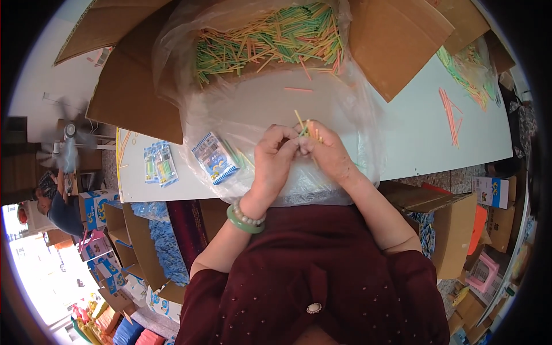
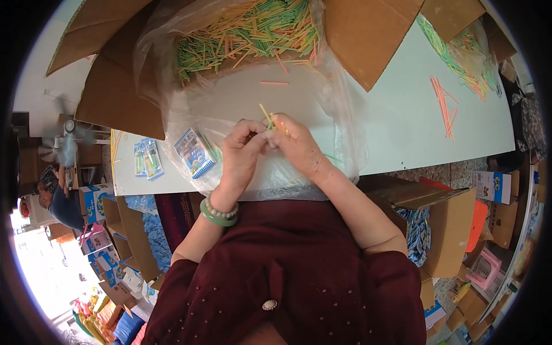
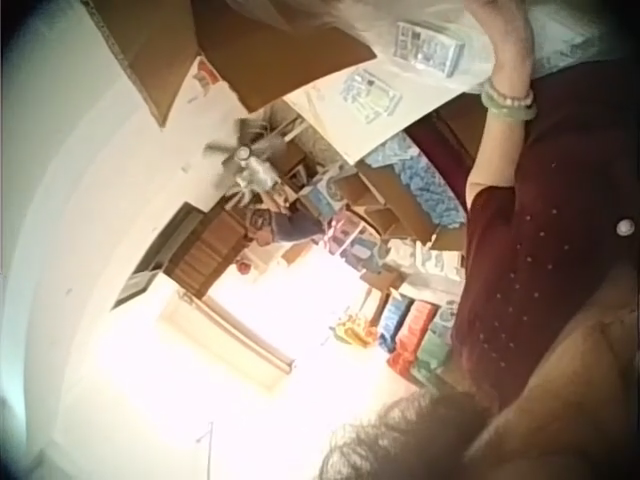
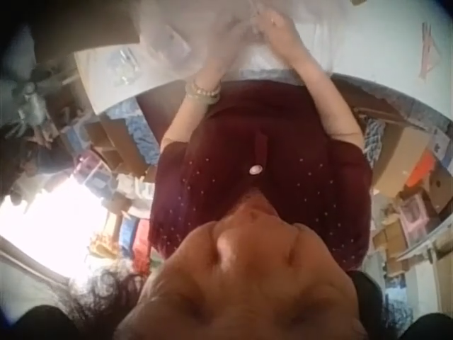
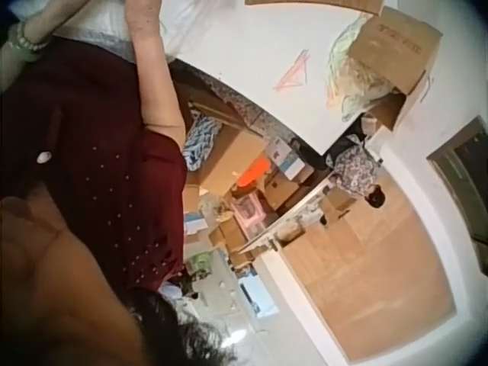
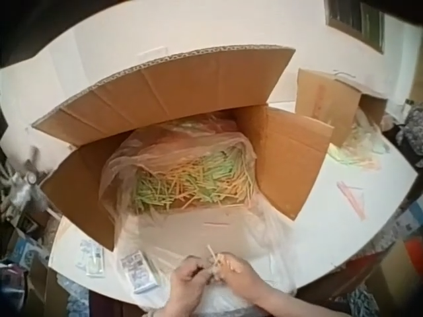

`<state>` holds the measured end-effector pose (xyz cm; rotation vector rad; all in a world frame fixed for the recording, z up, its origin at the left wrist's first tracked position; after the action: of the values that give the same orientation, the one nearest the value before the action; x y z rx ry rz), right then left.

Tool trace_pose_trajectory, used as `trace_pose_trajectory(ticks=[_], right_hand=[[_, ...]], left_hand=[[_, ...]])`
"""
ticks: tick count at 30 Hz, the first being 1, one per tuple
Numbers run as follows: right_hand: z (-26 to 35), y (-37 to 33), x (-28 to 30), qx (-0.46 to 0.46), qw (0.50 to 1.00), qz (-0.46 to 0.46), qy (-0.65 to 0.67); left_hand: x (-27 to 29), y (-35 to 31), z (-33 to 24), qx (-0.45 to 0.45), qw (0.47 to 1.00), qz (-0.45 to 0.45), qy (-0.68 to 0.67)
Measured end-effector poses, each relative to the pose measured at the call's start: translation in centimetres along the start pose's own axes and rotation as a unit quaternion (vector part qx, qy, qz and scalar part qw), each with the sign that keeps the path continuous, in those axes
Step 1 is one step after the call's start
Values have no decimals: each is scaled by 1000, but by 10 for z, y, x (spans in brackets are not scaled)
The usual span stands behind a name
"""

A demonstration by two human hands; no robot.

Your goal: Sort and place colorful plastic sticks into small clear plastic bags.

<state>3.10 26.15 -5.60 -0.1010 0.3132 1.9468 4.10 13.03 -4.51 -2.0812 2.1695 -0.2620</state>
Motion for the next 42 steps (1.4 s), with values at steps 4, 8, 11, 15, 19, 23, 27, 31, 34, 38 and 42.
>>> trace_pose_trajectory(ticks=[4,8,11,15,19,23,27,31,34,38,42], right_hand=[[-1,3,4,9,995,-99,6],[11,7,4,208,932,-72,-289],[11,6,-2,256,899,-92,-344],[-5,-1,4,197,907,-28,-370],[3,-1,-3,195,928,-22,-318],[-4,0,1,173,939,-70,-289],[-2,-1,7,191,940,-53,-278],[-3,-1,24,76,985,-148,-43],[5,3,32,119,971,-196,75],[15,3,34,118,967,-209,85],[9,-1,37,23,979,-185,85]], left_hand=[[-10,3,3,148,973,74,-160],[-8,-8,-16,-135,973,-74,173],[-1,-8,-3,-140,982,-102,73],[-6,-10,-21,-139,984,-104,-46],[-24,-7,-24,-213,956,-14,202],[-32,-9,-23,-237,938,-37,250],[-32,-16,-34,-203,947,-42,246],[-4,-17,-28,-166,957,-110,211],[-12,-22,-24,-143,908,-90,382],[-28,-24,-20,-150,851,-54,500],[-29,-16,-7,-115,847,-66,515]])
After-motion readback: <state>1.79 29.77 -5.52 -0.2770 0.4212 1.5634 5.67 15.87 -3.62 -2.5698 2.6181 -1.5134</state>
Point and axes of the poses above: each hand's wrist, its own y-axis towards the middle knuckle, its own x-axis out of the back of the hand, z = x × y, the point moved 4 cm from there along y, towards the middle knuckle, and after that the axes turned 12 degrees about x, right-handed, at the moved point
